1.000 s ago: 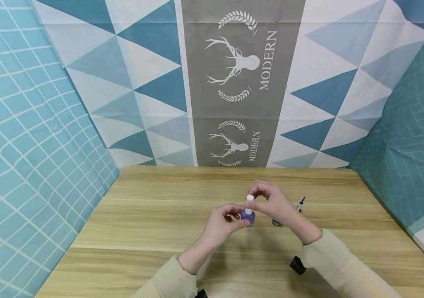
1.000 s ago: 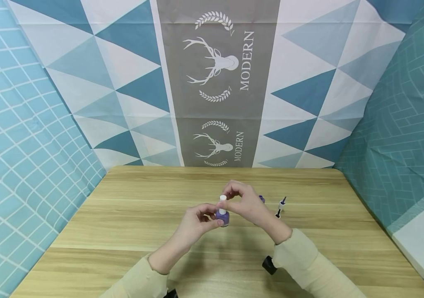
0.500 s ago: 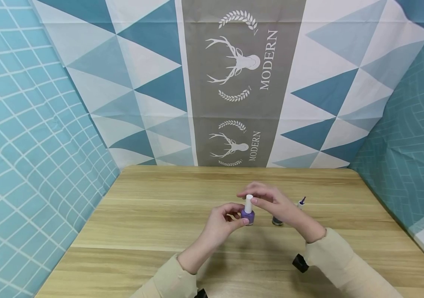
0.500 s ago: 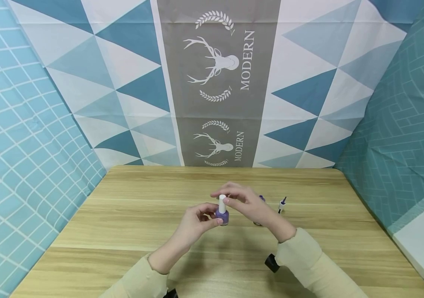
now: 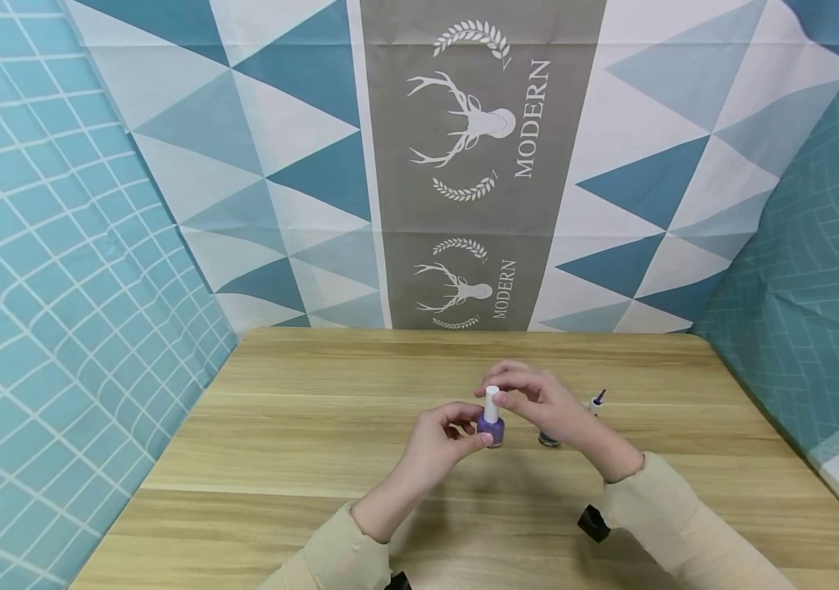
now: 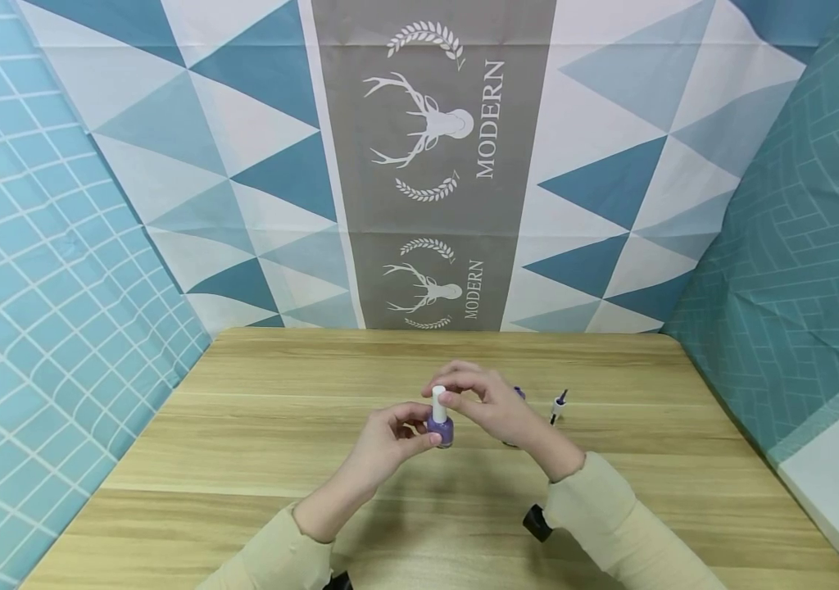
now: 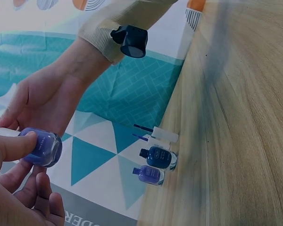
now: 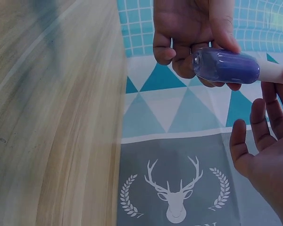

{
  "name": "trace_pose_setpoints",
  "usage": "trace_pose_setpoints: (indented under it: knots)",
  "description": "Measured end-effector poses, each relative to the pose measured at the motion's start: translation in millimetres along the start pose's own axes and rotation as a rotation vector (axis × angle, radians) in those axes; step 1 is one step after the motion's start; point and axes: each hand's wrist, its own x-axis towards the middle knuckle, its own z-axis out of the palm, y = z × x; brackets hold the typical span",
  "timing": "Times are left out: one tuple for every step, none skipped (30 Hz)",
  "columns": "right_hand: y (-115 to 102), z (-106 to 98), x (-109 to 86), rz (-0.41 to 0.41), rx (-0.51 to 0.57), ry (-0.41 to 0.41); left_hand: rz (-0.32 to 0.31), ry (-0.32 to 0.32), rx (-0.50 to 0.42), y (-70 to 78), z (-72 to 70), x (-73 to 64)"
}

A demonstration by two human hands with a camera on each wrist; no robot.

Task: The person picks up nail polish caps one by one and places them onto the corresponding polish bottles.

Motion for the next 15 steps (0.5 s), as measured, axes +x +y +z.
trace_pose_setpoints:
  knots:
    - [0.3, 0.1, -0.2, 0.006, -0.009, 0.007, 0.000, -0.001, -0.002, 0.1, -0.2, -0.1]
    - [0.9, 0.1, -0.3, 0.008, -0.018, 0.014, 0.001, -0.001, -0.004, -0.1, -0.2, -0.1]
    - [1.3, 0.3, -0.4, 0.008, -0.027, 0.020, 0.002, -0.002, -0.006, -0.4, -0.2, 0.0]
    - [1.8, 0.6, -0.4, 0.005, -0.037, 0.025, 0.003, -0.001, -0.008, -0.4, -0.3, -0.2]
    - [2.2, 0.9, -0.3, 0.003, -0.047, 0.031, 0.004, 0.000, -0.008, -0.3, -0.3, -0.3]
    - [2.4, 1.1, -0.2, 0.000, -0.055, 0.037, 0.006, 0.001, -0.006, -0.6, -0.3, -0.3]
    - [2.7, 1.4, -0.1, -0.003, -0.063, 0.041, 0.007, 0.004, -0.002, -0.4, -0.3, -0.6]
    - [2.5, 1.7, 0.1, -0.005, -0.071, 0.047, 0.010, 0.007, 0.005, -0.3, -0.2, -0.7]
    - [1.9, 2.1, 0.3, -0.002, -0.079, 0.054, 0.014, 0.013, 0.014, -0.1, -0.1, -1.0]
    - [1.6, 2.4, 0.5, 0.002, -0.091, 0.062, 0.022, 0.021, 0.023, -0.2, 0.2, -1.1]
    - [0.9, 2.7, 0.7, 0.006, -0.103, 0.072, 0.033, 0.028, 0.032, -0.9, 0.5, -0.8]
    - [0.8, 3.2, 0.8, 0.010, -0.116, 0.082, 0.043, 0.037, 0.040, -1.8, 0.9, -0.4]
    - [0.7, 3.8, 0.8, 0.014, -0.127, 0.092, 0.053, 0.046, 0.048, -2.4, 1.3, 0.1]
    - [0.2, 4.5, 1.0, 0.016, -0.140, 0.105, 0.066, 0.057, 0.056, -2.7, 1.8, 0.5]
    - [0.2, 5.3, 1.2, 0.014, -0.151, 0.117, 0.079, 0.068, 0.065, -2.9, 2.2, 0.9]
